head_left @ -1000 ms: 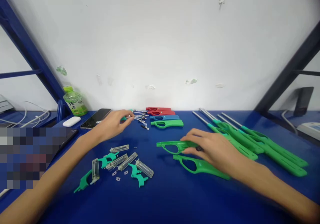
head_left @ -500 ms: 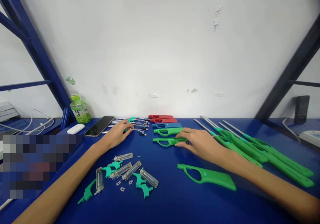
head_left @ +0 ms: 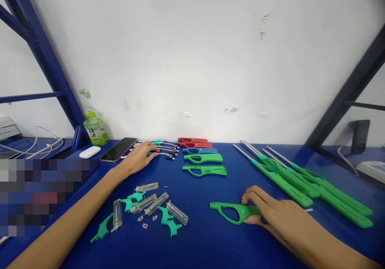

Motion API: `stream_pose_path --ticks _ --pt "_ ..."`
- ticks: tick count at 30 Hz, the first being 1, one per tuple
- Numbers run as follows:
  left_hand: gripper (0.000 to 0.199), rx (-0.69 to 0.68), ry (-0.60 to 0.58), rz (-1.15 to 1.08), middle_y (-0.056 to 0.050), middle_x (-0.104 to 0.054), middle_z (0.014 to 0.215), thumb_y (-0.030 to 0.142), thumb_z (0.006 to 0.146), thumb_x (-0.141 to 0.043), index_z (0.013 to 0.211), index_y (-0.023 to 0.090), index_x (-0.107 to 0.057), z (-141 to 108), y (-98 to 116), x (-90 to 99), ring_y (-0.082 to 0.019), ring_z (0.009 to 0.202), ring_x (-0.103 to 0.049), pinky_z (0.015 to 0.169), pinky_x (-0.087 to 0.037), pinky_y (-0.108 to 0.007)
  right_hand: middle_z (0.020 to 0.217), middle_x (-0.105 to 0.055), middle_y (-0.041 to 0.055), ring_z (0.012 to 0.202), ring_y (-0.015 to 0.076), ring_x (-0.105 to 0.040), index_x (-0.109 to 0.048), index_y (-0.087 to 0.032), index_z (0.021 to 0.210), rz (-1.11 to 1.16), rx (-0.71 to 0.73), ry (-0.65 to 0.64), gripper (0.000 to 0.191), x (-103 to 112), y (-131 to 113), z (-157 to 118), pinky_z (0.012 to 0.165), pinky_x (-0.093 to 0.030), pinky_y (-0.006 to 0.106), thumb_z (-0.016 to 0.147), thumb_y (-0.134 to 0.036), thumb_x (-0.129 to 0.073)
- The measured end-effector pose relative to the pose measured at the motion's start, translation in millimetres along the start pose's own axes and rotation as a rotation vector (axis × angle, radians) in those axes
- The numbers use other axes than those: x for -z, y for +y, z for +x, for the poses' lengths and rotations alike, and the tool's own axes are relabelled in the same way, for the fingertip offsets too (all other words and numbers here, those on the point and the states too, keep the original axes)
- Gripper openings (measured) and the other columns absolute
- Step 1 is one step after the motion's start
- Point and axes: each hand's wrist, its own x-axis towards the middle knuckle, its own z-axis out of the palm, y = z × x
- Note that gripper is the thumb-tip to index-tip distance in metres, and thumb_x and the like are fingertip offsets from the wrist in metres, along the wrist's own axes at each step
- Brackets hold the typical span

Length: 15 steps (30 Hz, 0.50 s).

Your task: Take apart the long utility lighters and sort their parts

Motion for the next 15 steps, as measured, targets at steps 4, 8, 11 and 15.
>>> stream_pose_path --ticks 4,8,11,15 --pt "0.031 0.000 -0.029 -0.004 -0.008 -0.069 0.124 0.042 0.101 -0.065 0.121 0.018 -0.067 -2.7 1.1 6.9 -0.023 0.111 -0.068 0.098 -0.058 -0.047 0.103 -0.071 -0.0044 0.056 0.0162 -0.072 -0.057 -0.027 0.113 0.027 0.037 -0.053 0.017 1.1 -2.6 16.4 0.048 -0.049 0.030 0.099 -0.021 -0.066" --pt "0.031 0.004 -0.038 -0.019 -0.008 -0.069 0.124 0.042 0.101 -0.065 0.121 0.018 -0.067 -3.2 -1.2 6.0 -0.023 0.110 -0.068 0.097 -0.058 -0.047 0.103 -0.071 -0.0035 0.063 0.0172 -0.075 -0.056 -0.026 0.112 0.059 0.036 -0.099 0.018 9.0 -7.4 25.3 0.054 -0.051 0.030 0.098 -0.023 -0.068" --pt "0.031 0.000 -0.031 -0.050 -0.008 -0.069 0.124 0.042 0.101 -0.065 0.121 0.018 -0.067 -1.8 -5.1 2.0 -0.023 0.109 -0.068 0.097 -0.058 -0.047 0.102 -0.070 -0.0032 0.066 0.0185 -0.075 -0.056 -0.026 0.113 0.076 0.036 -0.133 0.018 12.7 -9.0 28.0 0.059 -0.052 0.031 0.099 -0.024 -0.068" --pt "0.030 -0.004 -0.008 -0.092 -0.008 -0.069 0.124 0.042 0.101 -0.065 0.121 0.019 -0.067 -0.2 -9.9 -2.2 -0.023 0.109 -0.068 0.097 -0.058 -0.046 0.106 -0.069 -0.0024 0.071 0.0180 -0.075 -0.056 -0.027 0.117 0.107 0.042 -0.171 0.017 15.3 -9.4 29.6 0.063 -0.053 0.031 0.102 -0.025 -0.065"
